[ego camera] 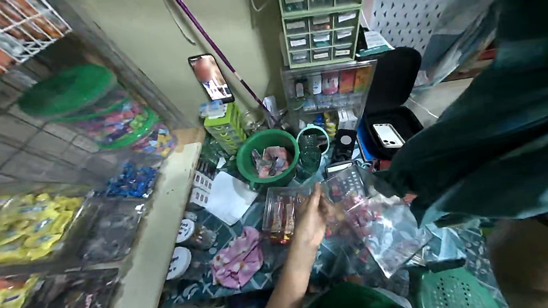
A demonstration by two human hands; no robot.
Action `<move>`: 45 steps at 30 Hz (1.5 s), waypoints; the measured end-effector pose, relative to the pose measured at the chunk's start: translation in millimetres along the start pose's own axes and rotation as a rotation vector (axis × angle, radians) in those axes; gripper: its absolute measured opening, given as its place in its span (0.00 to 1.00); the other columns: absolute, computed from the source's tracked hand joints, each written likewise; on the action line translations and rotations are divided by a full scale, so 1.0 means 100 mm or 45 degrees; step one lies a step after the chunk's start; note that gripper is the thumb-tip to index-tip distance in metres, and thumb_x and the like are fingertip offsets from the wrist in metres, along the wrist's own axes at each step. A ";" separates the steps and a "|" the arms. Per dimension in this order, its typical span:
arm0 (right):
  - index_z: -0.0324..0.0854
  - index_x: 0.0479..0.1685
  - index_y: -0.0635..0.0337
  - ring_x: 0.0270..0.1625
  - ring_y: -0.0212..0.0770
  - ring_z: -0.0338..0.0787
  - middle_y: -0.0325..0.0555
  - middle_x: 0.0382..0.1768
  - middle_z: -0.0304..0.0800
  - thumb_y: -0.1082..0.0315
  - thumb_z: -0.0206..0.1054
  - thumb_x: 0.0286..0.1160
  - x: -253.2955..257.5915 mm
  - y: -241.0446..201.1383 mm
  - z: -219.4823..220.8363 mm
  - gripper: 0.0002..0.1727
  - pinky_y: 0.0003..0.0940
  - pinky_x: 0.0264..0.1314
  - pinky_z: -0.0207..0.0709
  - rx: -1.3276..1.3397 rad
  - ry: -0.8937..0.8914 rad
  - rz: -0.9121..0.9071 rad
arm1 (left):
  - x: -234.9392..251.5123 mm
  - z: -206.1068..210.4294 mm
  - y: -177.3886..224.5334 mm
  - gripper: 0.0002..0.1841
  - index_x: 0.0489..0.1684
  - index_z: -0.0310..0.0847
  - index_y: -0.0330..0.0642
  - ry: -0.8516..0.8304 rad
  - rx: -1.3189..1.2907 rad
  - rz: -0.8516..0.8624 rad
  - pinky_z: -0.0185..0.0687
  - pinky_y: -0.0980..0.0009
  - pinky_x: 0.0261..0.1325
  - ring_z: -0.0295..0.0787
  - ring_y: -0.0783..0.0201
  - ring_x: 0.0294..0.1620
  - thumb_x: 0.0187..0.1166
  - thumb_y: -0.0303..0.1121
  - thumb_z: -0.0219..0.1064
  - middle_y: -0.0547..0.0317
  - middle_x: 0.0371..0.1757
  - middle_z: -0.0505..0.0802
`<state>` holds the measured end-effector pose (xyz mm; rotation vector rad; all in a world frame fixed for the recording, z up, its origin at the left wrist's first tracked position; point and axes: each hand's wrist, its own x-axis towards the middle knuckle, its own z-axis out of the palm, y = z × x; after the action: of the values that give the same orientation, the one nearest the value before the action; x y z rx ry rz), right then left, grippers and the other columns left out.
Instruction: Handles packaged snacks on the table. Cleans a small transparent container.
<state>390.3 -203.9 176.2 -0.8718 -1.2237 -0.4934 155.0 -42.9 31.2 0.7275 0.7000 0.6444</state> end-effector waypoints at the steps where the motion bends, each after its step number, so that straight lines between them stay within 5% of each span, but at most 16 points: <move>1: 0.86 0.43 0.60 0.40 0.22 0.87 0.30 0.37 0.88 0.72 0.58 0.83 -0.15 0.22 -0.12 0.10 0.20 0.38 0.81 0.045 -0.062 -0.132 | -0.01 0.03 -0.01 0.20 0.32 0.74 0.43 0.067 -0.006 0.002 0.81 0.76 0.26 0.79 0.72 0.19 0.94 0.42 0.46 0.66 0.20 0.81; 2: 0.86 0.45 0.58 0.41 0.22 0.86 0.29 0.38 0.87 0.70 0.57 0.85 -0.25 0.23 -0.09 0.10 0.21 0.40 0.80 0.065 -0.067 -0.078 | -0.03 0.06 0.00 0.19 0.34 0.74 0.42 0.126 -0.020 0.004 0.82 0.74 0.27 0.80 0.70 0.20 0.94 0.42 0.46 0.64 0.21 0.81; 5: 0.82 0.60 0.30 0.58 0.10 0.85 0.06 0.53 0.89 0.54 0.55 0.89 -0.28 -0.41 0.46 0.12 0.17 0.64 0.80 -0.028 -0.104 0.711 | -0.11 0.11 0.01 0.18 0.36 0.72 0.44 0.242 -0.059 0.058 0.83 0.74 0.28 0.80 0.71 0.20 0.95 0.41 0.43 0.66 0.23 0.81; 6: 0.84 0.63 0.33 0.64 0.12 0.84 0.09 0.59 0.89 0.52 0.55 0.89 -0.46 -0.34 0.54 0.15 0.19 0.69 0.78 -0.053 -0.215 0.750 | -0.13 0.12 0.02 0.18 0.35 0.71 0.45 0.275 -0.070 0.101 0.82 0.75 0.28 0.79 0.72 0.20 0.95 0.41 0.42 0.67 0.22 0.80; 8: 0.85 0.68 0.58 0.78 0.38 0.79 0.45 0.73 0.84 0.50 0.48 0.91 -0.96 0.02 0.51 0.27 0.41 0.82 0.70 -0.159 -0.639 0.653 | -0.15 0.10 0.02 0.18 0.33 0.72 0.45 0.367 -0.068 0.198 0.81 0.78 0.25 0.79 0.74 0.18 0.95 0.39 0.42 0.68 0.21 0.80; 9: 0.85 0.69 0.59 0.82 0.51 0.74 0.55 0.78 0.78 0.45 0.46 0.89 -1.14 0.13 0.51 0.32 0.52 0.85 0.64 -0.246 -0.825 0.657 | -0.14 0.09 0.03 0.19 0.31 0.73 0.44 0.412 -0.048 0.235 0.81 0.78 0.23 0.78 0.73 0.18 0.95 0.38 0.43 0.67 0.20 0.80; 11: 0.83 0.73 0.56 0.88 0.64 0.64 0.63 0.83 0.70 0.33 0.49 0.81 -1.34 0.10 0.56 0.40 0.62 0.87 0.58 -0.353 -0.971 0.716 | -0.13 0.10 0.02 0.19 0.31 0.73 0.43 0.489 0.024 0.270 0.78 0.79 0.21 0.76 0.74 0.16 0.94 0.38 0.43 0.67 0.19 0.78; 13: 0.84 0.73 0.52 0.88 0.67 0.63 0.62 0.82 0.72 0.28 0.58 0.72 -1.42 -0.11 0.69 0.42 0.65 0.87 0.59 -0.369 -0.987 0.631 | -0.10 0.14 -0.01 0.18 0.30 0.73 0.42 0.550 0.083 0.308 0.74 0.80 0.20 0.72 0.75 0.14 0.94 0.37 0.45 0.67 0.18 0.76; 17: 0.88 0.65 0.41 0.84 0.53 0.74 0.45 0.73 0.86 0.49 0.69 0.78 -1.50 -0.38 0.84 0.20 0.55 0.90 0.59 -0.189 -1.006 0.264 | -0.19 0.16 -0.05 0.14 0.51 0.76 0.36 0.342 0.058 0.399 0.88 0.74 0.40 0.87 0.73 0.33 0.91 0.36 0.48 0.63 0.32 0.87; 18: 0.89 0.64 0.42 0.83 0.51 0.74 0.44 0.71 0.86 0.53 0.69 0.78 -1.49 -0.34 0.82 0.18 0.50 0.90 0.61 -0.139 -0.984 0.233 | -0.19 0.18 -0.03 0.14 0.50 0.76 0.37 0.318 0.038 0.412 0.89 0.74 0.41 0.88 0.74 0.33 0.91 0.36 0.48 0.64 0.32 0.88; 22: 0.92 0.58 0.56 0.75 0.48 0.83 0.51 0.65 0.91 0.62 0.66 0.79 -1.43 0.09 0.58 0.16 0.43 0.81 0.72 -0.292 -0.697 0.403 | -0.06 0.17 0.06 0.25 0.12 0.63 0.54 0.396 0.016 0.501 0.69 0.82 0.17 0.66 0.78 0.09 0.92 0.35 0.42 0.74 0.08 0.69; 27: 0.90 0.59 0.66 0.69 0.49 0.89 0.59 0.65 0.90 0.68 0.64 0.77 -1.53 0.13 0.58 0.17 0.40 0.74 0.80 -0.438 -0.568 0.631 | -0.02 0.09 0.10 0.26 0.11 0.64 0.53 0.418 -0.003 0.539 0.67 0.82 0.15 0.63 0.78 0.07 0.93 0.35 0.44 0.74 0.08 0.68; 32: 0.90 0.63 0.56 0.80 0.56 0.78 0.53 0.68 0.89 0.67 0.63 0.77 -1.63 -0.17 0.74 0.18 0.48 0.86 0.67 -0.456 -0.607 0.339 | -0.07 0.14 0.21 0.26 0.12 0.64 0.53 0.432 0.044 0.628 0.64 0.84 0.13 0.62 0.79 0.06 0.93 0.36 0.43 0.75 0.08 0.67; 35: 0.88 0.61 0.52 0.81 0.50 0.76 0.45 0.68 0.89 0.68 0.63 0.77 -1.73 -0.38 0.82 0.16 0.45 0.88 0.62 -0.227 -0.771 0.203 | 0.00 0.16 0.12 0.25 0.12 0.64 0.53 0.481 0.124 0.663 0.65 0.84 0.15 0.63 0.80 0.08 0.92 0.35 0.45 0.75 0.09 0.68; 40: 0.87 0.60 0.55 0.74 0.47 0.80 0.48 0.66 0.87 0.70 0.67 0.77 -1.56 -0.52 0.70 0.14 0.36 0.82 0.69 0.152 -0.935 0.136 | -0.08 0.19 0.20 0.25 0.22 0.72 0.45 0.539 0.239 0.506 0.80 0.78 0.25 0.76 0.75 0.16 0.95 0.42 0.42 0.70 0.16 0.79; 45: 0.85 0.64 0.48 0.72 0.32 0.84 0.39 0.66 0.88 0.65 0.62 0.85 -1.00 -0.30 0.47 0.14 0.31 0.77 0.78 -0.112 -0.479 0.186 | -0.15 0.19 0.31 0.26 0.48 0.77 0.39 0.090 -0.166 0.072 0.84 0.76 0.36 0.89 0.70 0.33 0.95 0.45 0.32 0.58 0.41 0.93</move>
<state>310.6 -196.6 95.1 -1.1560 -1.4737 -0.2722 151.7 -42.7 70.7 0.6083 0.6976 0.7637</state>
